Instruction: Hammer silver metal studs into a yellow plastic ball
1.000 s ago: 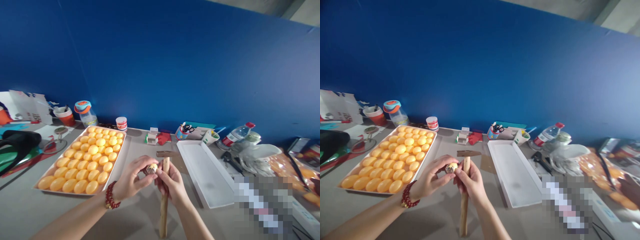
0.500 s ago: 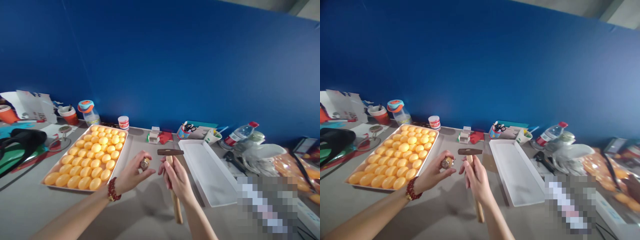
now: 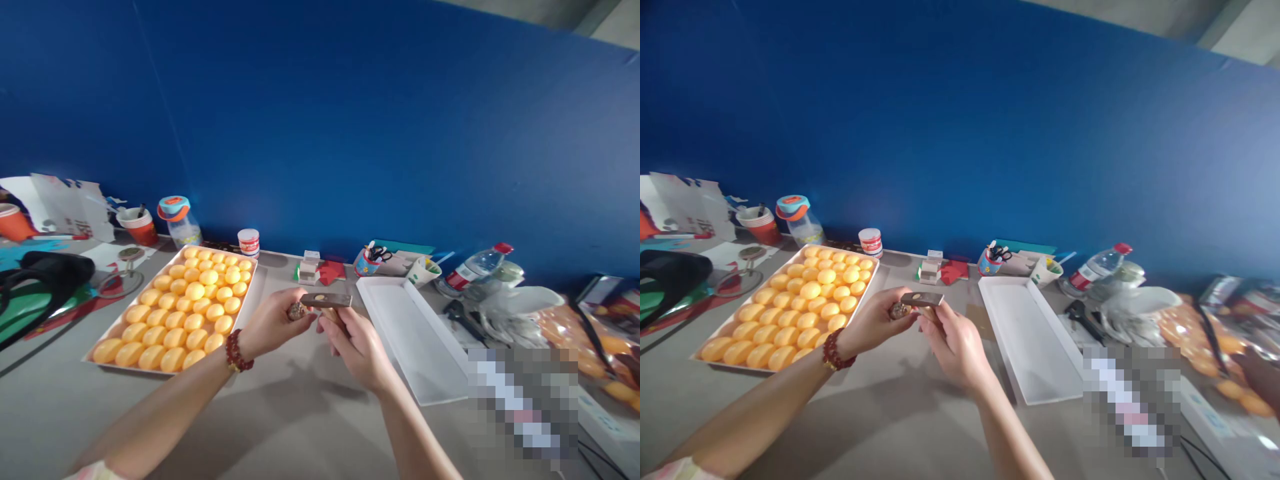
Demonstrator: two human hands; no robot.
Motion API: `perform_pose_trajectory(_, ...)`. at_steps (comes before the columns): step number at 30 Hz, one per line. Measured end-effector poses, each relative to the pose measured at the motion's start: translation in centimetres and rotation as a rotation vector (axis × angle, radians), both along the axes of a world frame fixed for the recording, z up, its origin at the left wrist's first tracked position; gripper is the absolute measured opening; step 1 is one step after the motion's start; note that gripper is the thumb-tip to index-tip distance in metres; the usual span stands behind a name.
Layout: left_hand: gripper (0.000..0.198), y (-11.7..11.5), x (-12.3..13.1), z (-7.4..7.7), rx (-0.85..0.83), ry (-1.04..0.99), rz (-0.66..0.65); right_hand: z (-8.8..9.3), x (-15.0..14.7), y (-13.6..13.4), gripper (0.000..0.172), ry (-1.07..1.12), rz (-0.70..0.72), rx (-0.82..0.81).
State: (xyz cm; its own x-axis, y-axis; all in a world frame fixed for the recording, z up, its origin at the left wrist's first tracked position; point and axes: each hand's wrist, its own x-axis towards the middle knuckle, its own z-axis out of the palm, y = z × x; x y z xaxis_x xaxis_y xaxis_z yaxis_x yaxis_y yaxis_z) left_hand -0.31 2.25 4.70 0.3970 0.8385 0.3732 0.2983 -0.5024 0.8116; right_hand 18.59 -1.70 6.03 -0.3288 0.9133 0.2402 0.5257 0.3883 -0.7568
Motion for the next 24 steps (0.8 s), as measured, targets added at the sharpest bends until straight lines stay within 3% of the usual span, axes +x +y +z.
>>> perform_pose_trajectory(5, 0.014, 0.6, -0.5, 0.1, -0.083, -0.020, 0.041, 1.3, 0.5, 1.1, 0.019, -0.234, -0.022, 0.093)
perform_pose_trajectory(11, 0.005, 0.9, -0.9, -1.4, -0.231, -0.046, 0.016, 0.1, 0.3, 1.7, 0.021, -0.319, -0.030, 0.086)
perform_pose_trajectory(19, 0.021, 1.7, -0.5, -2.8, -0.359, -0.081, -0.021, -0.6, -0.3, 2.0, 0.029, -0.325, -0.079, 0.105)
perform_pose_trajectory(24, 0.014, 1.8, -0.4, -3.3, -0.375, -0.076, 0.000, -0.7, -0.6, 2.1, 0.032, -0.450, -0.065, 0.084)
